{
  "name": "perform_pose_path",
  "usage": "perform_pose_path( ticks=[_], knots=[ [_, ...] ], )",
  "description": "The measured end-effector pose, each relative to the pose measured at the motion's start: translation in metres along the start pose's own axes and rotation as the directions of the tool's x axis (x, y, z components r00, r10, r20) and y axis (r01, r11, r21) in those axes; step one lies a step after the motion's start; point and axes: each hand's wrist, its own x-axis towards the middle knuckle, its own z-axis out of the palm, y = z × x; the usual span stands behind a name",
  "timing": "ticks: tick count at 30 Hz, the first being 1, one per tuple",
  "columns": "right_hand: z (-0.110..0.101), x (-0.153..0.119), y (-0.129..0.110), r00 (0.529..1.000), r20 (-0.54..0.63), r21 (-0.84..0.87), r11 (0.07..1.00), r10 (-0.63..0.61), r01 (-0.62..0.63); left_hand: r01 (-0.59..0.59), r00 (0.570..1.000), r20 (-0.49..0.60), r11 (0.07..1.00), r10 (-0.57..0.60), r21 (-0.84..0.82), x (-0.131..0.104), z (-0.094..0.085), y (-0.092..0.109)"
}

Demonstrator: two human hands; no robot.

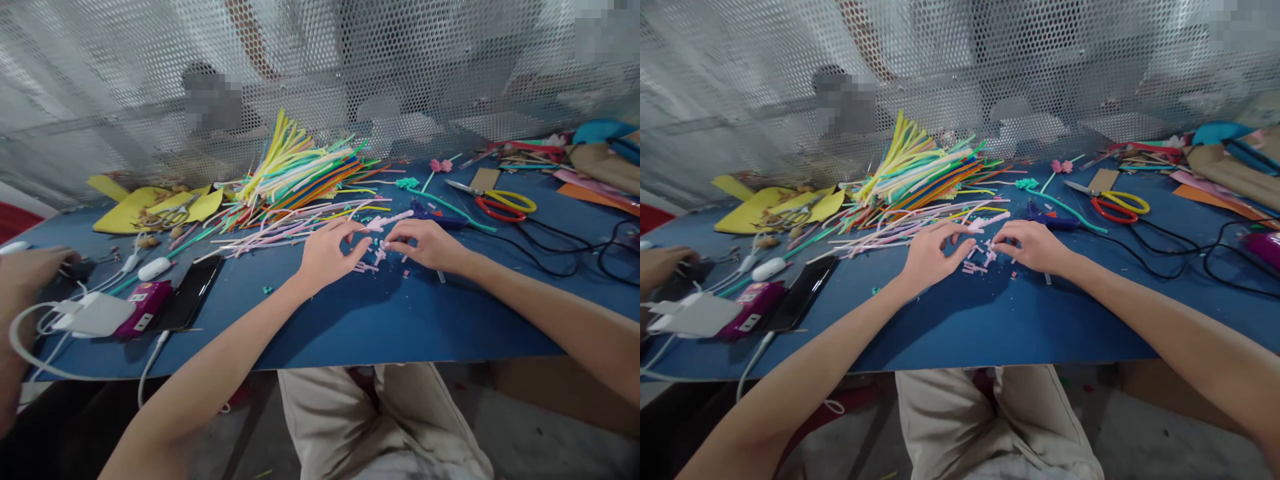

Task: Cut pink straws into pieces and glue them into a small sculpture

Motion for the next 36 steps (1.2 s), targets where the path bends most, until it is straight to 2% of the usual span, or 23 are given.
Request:
perform_pose_path(
  ticks=[4,10,17,23,26,31,36],
  knots=[
    [0.003,-0.001,-0.012,0.997,-0.020,0.033,0.997,0.077,-0.077,-0.074,0.997,0.015,0.996,0.075,-0.055,-0.002,0.004,0.002],
    [0.003,0.000,-0.020,0.998,-0.053,0.148,0.989,-0.018,0.025,-0.067,0.996,0.050,0.995,0.071,-0.075,-0.002,0.010,0.003],
    [0.003,0.000,-0.017,0.998,-0.057,0.105,0.994,-0.027,0.033,-0.029,0.994,0.106,0.998,0.034,-0.054,-0.001,0.012,-0.001],
    [-0.005,0.001,-0.002,0.982,-0.129,0.148,0.982,0.136,-0.117,0.033,0.996,0.083,0.999,-0.032,-0.010,0.002,0.006,0.001],
    [-0.006,0.001,0.001,0.986,-0.095,0.171,0.978,0.134,-0.116,0.026,0.998,0.059,0.999,-0.024,-0.025,0.003,0.005,0.003],
    [0.000,0.000,-0.007,1.000,0.009,0.170,0.985,0.010,-0.011,-0.004,1.000,0.001,0.996,0.004,-0.090,0.000,0.006,0.006],
    [0.003,0.000,-0.010,1.000,0.018,0.108,0.994,-0.001,-0.001,0.004,0.999,-0.034,0.990,-0.009,-0.143,-0.001,0.005,0.007]
  ],
)
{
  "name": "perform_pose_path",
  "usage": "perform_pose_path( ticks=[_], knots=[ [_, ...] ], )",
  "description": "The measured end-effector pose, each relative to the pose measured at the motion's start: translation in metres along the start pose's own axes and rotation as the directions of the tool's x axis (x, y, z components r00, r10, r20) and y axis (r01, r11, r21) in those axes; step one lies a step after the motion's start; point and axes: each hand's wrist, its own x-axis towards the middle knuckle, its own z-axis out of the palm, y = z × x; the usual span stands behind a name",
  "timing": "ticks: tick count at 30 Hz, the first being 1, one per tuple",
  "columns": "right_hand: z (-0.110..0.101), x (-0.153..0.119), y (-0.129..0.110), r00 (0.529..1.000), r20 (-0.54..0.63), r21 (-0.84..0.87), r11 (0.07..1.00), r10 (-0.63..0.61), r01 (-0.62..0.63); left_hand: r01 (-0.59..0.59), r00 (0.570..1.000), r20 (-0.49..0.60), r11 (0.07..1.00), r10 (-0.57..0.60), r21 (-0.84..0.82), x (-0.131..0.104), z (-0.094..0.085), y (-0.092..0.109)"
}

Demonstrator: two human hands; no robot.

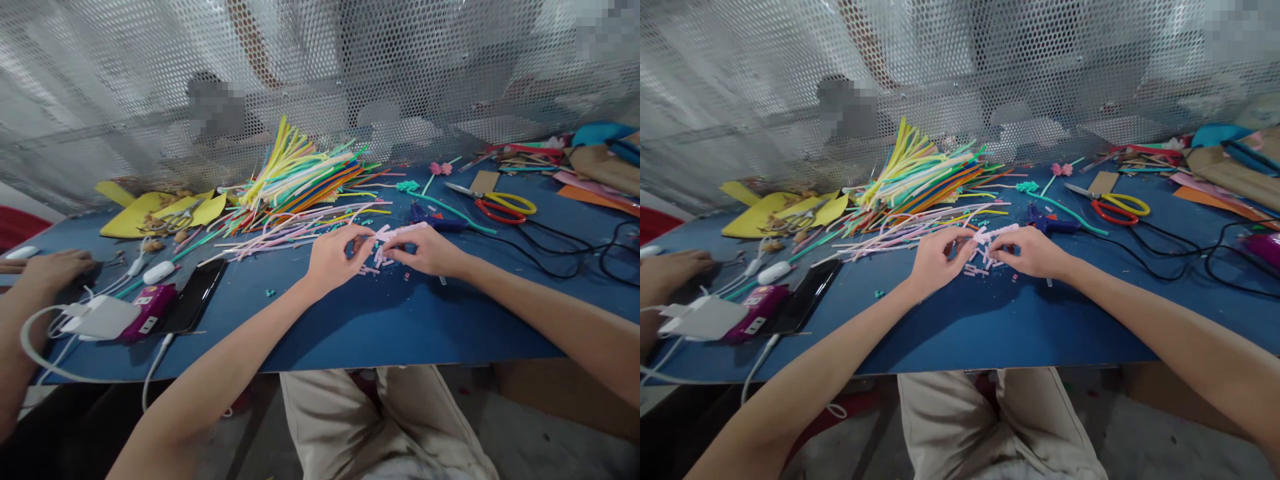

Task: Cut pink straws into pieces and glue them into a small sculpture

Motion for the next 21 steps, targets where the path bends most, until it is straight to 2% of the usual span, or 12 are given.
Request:
perform_pose_path(
  ticks=[5,15,21],
  knots=[
    [0.0006,-0.0005,0.0008,0.999,-0.029,-0.010,0.999,-0.033,0.033,-0.044,0.998,0.053,0.999,0.043,0.017,0.0008,0.0036,-0.0039],
    [0.0019,0.0005,-0.0031,0.983,-0.041,0.009,0.984,-0.179,0.179,-0.035,0.994,0.104,0.998,0.029,0.060,0.0003,0.0075,-0.0010],
    [0.0006,-0.0002,-0.0004,0.993,-0.015,-0.012,0.993,-0.118,0.118,0.015,0.991,0.130,0.997,-0.026,0.081,0.0013,0.0054,-0.0015]
  ],
)
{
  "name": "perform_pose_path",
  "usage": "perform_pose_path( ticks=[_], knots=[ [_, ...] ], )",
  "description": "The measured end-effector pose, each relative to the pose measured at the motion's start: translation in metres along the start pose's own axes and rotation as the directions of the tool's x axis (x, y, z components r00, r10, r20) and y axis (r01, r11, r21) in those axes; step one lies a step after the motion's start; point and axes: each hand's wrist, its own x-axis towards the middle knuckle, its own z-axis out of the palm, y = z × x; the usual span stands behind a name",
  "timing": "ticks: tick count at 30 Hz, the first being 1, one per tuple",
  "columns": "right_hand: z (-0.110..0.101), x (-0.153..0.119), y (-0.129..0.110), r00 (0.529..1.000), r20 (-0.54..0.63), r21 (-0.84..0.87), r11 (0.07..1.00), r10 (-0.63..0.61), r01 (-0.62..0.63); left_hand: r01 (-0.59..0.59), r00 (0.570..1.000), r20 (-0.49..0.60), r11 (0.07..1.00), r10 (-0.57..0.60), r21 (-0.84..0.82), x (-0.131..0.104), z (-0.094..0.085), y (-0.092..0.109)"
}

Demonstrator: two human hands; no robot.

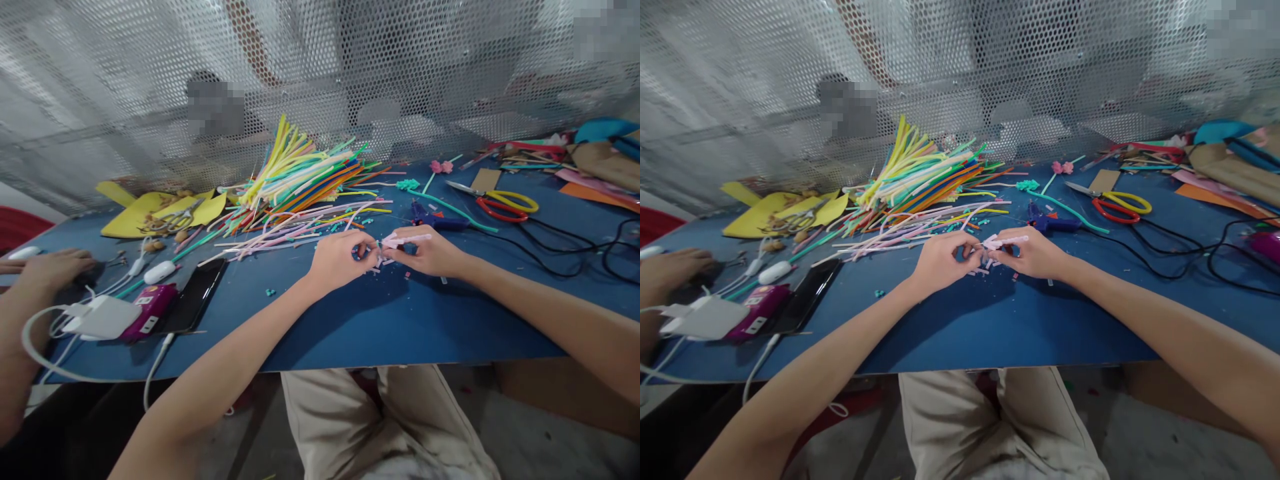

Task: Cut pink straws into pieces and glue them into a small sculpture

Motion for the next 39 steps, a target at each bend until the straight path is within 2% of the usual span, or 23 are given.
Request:
perform_pose_path(
  ticks=[6,12,20,30,39],
  knots=[
    [-0.0047,0.0005,0.0008,0.998,-0.027,0.013,0.998,0.054,-0.053,0.013,1.000,0.013,1.000,-0.013,-0.008,0.0007,-0.0056,-0.0010],
    [-0.0038,0.0011,-0.0056,0.996,0.050,0.159,0.984,0.068,-0.075,-0.075,0.997,0.002,0.996,0.075,-0.049,-0.0015,-0.0013,-0.0005],
    [-0.0008,0.0014,-0.0063,0.961,0.093,0.233,0.933,0.260,-0.275,-0.135,0.991,0.011,0.990,0.136,-0.037,-0.0018,-0.0004,-0.0020],
    [-0.0032,0.0006,-0.0062,0.952,0.130,0.293,0.906,0.277,-0.304,-0.131,0.991,-0.014,0.991,0.131,-0.029,-0.0028,0.0009,-0.0054],
    [-0.0039,0.0022,-0.0049,0.949,0.144,0.264,0.913,0.282,-0.311,-0.102,0.995,-0.001,0.995,0.102,-0.005,-0.0031,0.0007,-0.0036]
  ],
)
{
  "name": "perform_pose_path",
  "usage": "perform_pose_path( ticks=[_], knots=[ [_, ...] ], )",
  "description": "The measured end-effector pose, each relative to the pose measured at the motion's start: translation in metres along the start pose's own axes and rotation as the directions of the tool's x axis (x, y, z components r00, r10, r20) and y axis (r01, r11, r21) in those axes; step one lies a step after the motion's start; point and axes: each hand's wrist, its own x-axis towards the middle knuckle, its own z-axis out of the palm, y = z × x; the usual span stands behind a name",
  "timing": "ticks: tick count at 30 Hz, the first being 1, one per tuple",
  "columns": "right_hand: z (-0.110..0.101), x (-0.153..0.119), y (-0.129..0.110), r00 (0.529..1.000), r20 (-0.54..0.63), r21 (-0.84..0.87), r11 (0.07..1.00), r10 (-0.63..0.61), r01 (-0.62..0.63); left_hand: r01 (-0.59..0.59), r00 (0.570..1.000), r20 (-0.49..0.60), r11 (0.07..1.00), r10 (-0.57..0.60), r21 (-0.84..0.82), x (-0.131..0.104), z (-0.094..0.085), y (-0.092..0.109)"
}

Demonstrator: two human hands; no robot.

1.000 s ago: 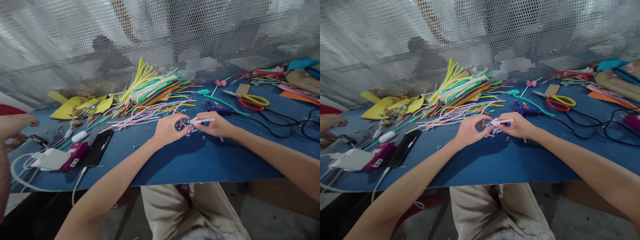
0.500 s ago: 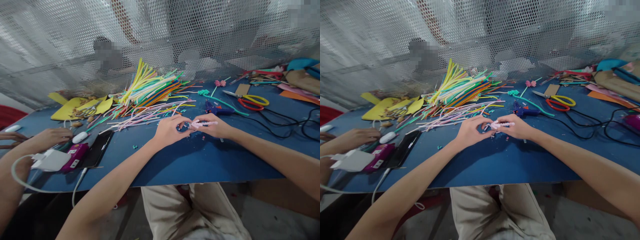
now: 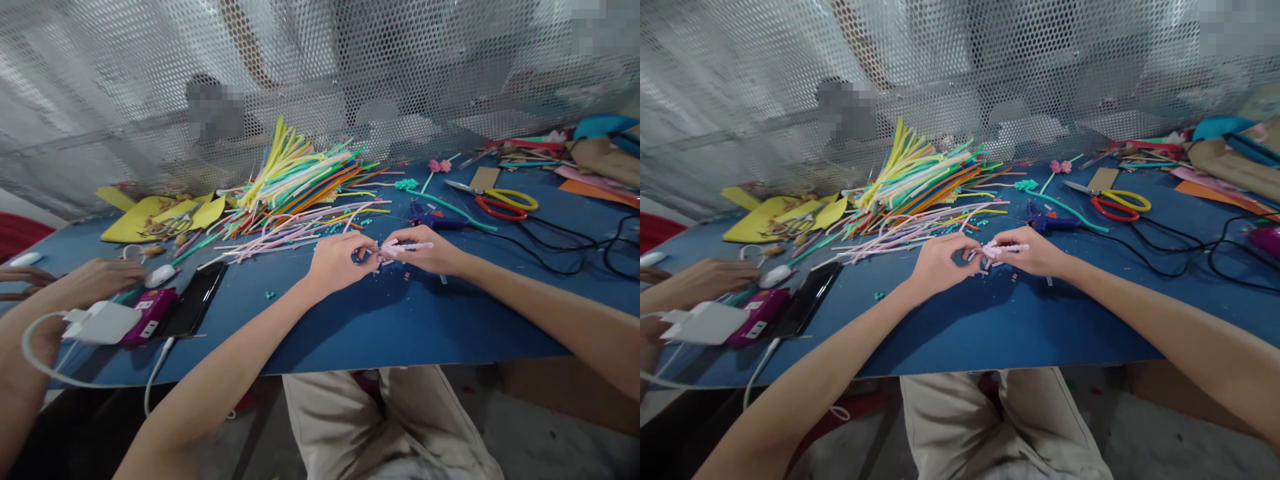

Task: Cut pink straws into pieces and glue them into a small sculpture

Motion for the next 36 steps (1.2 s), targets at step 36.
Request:
perform_pose_path(
  ticks=[36],
  knots=[
    [-0.010,-0.001,0.008,0.968,0.000,-0.340,0.910,-0.253,0.238,0.066,0.993,-0.094,0.998,-0.066,0.002,0.004,-0.006,-0.002]
  ],
)
